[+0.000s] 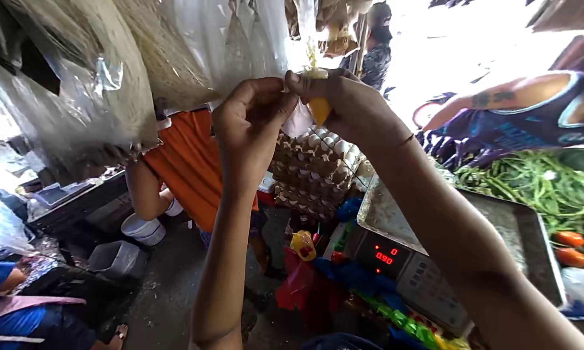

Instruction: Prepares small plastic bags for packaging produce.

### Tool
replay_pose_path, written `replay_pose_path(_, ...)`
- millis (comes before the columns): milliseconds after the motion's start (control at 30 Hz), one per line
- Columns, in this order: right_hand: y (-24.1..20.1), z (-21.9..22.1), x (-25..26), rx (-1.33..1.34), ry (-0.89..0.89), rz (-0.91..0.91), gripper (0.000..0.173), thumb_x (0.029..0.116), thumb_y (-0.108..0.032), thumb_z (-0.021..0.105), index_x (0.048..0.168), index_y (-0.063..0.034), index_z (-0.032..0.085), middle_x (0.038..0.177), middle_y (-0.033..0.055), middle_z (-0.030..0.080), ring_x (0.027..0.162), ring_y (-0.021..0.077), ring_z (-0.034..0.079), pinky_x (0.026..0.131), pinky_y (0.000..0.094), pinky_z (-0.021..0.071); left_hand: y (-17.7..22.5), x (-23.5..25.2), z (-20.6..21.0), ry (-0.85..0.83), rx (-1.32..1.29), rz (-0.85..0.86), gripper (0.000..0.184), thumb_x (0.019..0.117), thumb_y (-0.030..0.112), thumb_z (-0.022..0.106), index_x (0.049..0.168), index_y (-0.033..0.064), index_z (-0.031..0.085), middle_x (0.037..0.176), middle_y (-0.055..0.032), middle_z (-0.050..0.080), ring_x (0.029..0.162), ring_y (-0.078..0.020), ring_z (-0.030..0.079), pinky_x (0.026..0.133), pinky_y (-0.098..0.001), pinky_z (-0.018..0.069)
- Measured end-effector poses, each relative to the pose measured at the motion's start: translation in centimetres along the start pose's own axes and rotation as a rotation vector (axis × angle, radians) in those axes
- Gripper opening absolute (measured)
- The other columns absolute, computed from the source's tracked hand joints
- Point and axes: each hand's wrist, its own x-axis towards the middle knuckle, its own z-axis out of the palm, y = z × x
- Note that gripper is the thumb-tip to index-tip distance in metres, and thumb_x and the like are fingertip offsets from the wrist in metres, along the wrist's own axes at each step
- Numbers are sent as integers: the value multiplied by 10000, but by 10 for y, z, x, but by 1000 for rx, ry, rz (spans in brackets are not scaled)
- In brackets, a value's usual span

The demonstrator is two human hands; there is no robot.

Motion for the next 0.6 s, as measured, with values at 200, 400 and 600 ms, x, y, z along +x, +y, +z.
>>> replay_pose_path(200, 4, -7, -15, 128, -76, 35, 74, 1007, -179, 616, 964, -144, 665, 765, -43, 662, 632, 22, 623, 591, 182, 553, -11, -5, -5, 170, 154, 93, 171, 977, 75, 637, 1126, -6, 617, 979, -29, 681, 855, -74, 670, 765, -254, 580)
replay_pose_path(400, 20, -20, -64, -266, -53, -188, 93, 854, -101, 791, 914, -115, 721, 754, -48, 695, 639, 20, 635, 575, 190, 553, -9, -26, -4, 184, 206, 125, 254, 1001, 86, 623, 1226, -7, 551, 1047, -32, 645, 918, -82, 666, 806, -248, 583)
replay_pose_path(600, 98, -54, -174, -456, -36, -185, 206, 824, -197, 849, 895, -65, 708, 802, -22, 691, 693, 19, 638, 610, 195, 557, -16, -136, 22, -80, -230, -251, 231, 1001, 514, 555, 1109, 351, 678, 1014, 225, 685, 952, 67, 641, 838, -178, 551)
